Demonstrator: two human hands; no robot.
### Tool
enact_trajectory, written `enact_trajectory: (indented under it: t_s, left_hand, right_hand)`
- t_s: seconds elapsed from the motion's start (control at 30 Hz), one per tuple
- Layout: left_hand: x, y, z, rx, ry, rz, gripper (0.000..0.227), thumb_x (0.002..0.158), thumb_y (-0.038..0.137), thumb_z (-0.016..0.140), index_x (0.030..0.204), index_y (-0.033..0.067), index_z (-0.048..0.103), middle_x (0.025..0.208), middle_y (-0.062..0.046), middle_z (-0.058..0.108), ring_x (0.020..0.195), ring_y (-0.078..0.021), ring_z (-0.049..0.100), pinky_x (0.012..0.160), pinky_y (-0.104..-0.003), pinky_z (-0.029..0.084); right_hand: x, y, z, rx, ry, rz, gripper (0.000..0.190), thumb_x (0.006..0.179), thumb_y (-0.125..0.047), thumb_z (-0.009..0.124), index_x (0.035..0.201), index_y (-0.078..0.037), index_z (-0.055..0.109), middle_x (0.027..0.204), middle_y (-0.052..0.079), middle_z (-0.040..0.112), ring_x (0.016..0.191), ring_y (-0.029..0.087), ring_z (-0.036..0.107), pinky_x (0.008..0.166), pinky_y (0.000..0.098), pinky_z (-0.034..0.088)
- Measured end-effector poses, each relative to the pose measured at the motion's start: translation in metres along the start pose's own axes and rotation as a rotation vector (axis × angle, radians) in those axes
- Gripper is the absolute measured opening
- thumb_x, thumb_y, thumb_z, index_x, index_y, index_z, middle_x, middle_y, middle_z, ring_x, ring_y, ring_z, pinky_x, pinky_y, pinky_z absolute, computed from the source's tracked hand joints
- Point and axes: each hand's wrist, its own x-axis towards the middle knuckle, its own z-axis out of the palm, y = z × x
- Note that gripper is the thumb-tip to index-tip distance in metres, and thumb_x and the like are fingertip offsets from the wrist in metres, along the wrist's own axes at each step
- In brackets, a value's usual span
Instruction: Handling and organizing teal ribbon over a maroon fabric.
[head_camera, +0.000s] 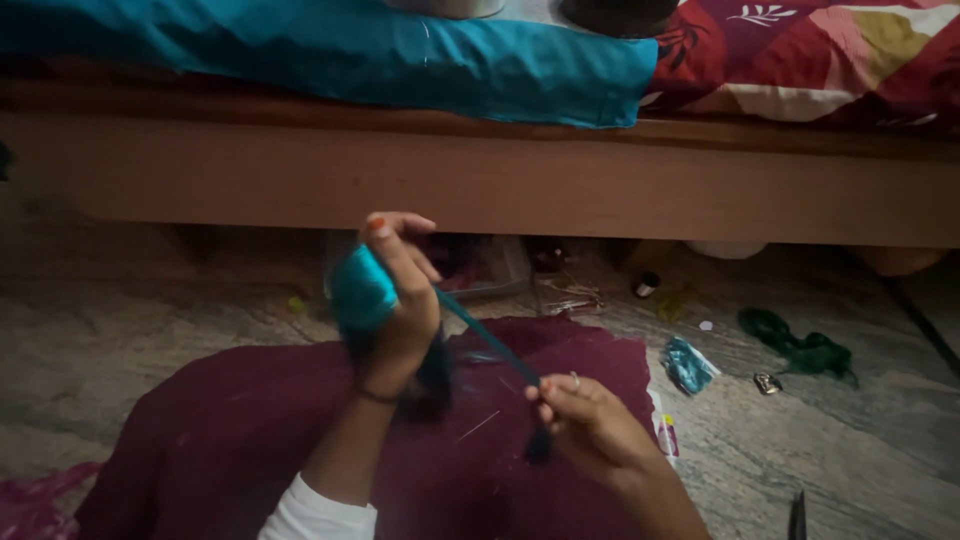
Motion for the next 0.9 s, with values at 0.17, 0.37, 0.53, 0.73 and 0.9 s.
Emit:
enact_trajectory:
  t_s: [0.17, 0.37, 0.53, 0.73, 0.9]
  left_hand:
    - [-0.001, 0.012, -0.003, -0.008, 0.088, -0.051, 0.049, 0.116, 0.042, 0.026, 0.102, 0.0058, 0.056, 0.077, -0.001, 0.053, 0.056, -0.0061, 0.047, 0.053, -0.023, 0.041]
    - [-0.004, -0.007, -0.008, 0.065, 0.101, 0.044, 0.049, 0.114, 0.041, 0.026, 0.099, 0.0069, 0.058, 0.073, 0.002, 0.048, 0.055, -0.0067, 0.04, 0.048, -0.024, 0.035]
    - [-0.028, -0.022, 0.002, 0.108, 0.137, 0.09, 0.049, 0.123, 0.038, 0.031, 0.098, 0.0051, 0.058, 0.081, 0.001, 0.054, 0.07, -0.0103, 0.051, 0.063, -0.027, 0.043]
    - [-0.066, -0.001, 0.016, 0.412, -0.16, 0.241, 0.03, 0.112, 0.019, 0.038, 0.095, 0.0091, 0.06, 0.076, -0.002, 0.063, 0.056, -0.0136, 0.06, 0.048, -0.028, 0.046]
    - [-0.083, 0.015, 0.039, 0.285, -0.357, 0.415, 0.024, 0.116, 0.018, 0.041, 0.098, 0.0087, 0.054, 0.081, -0.006, 0.062, 0.069, -0.0169, 0.066, 0.058, -0.03, 0.052]
  right_hand:
    - [-0.022, 0.013, -0.054, -0.038, 0.078, 0.081, 0.012, 0.092, -0.012, 0.068, 0.091, 0.0, 0.072, 0.083, 0.006, 0.074, 0.073, 0.012, 0.064, 0.067, 0.0248, 0.05]
    - [-0.05, 0.023, -0.123, -0.132, 0.419, 0.205, 0.011, 0.09, -0.009, 0.067, 0.094, -0.002, 0.074, 0.078, 0.008, 0.071, 0.071, 0.015, 0.064, 0.07, 0.027, 0.051]
    - [-0.07, 0.039, -0.165, -0.13, 0.385, 0.17, 0.01, 0.091, -0.008, 0.07, 0.095, 0.0, 0.075, 0.078, 0.008, 0.072, 0.07, 0.016, 0.064, 0.067, 0.0285, 0.051]
    - [-0.08, 0.002, -0.087, -1.207, 0.548, -0.044, 0.025, 0.083, -0.009, 0.073, 0.106, -0.01, 0.082, 0.102, 0.007, 0.081, 0.09, 0.019, 0.076, 0.083, 0.0286, 0.058]
    - [-0.059, -0.033, 0.01, -0.998, 0.308, -0.565, 0.028, 0.092, -0.011, 0.067, 0.117, -0.005, 0.078, 0.125, 0.012, 0.076, 0.116, 0.022, 0.074, 0.097, 0.0364, 0.056]
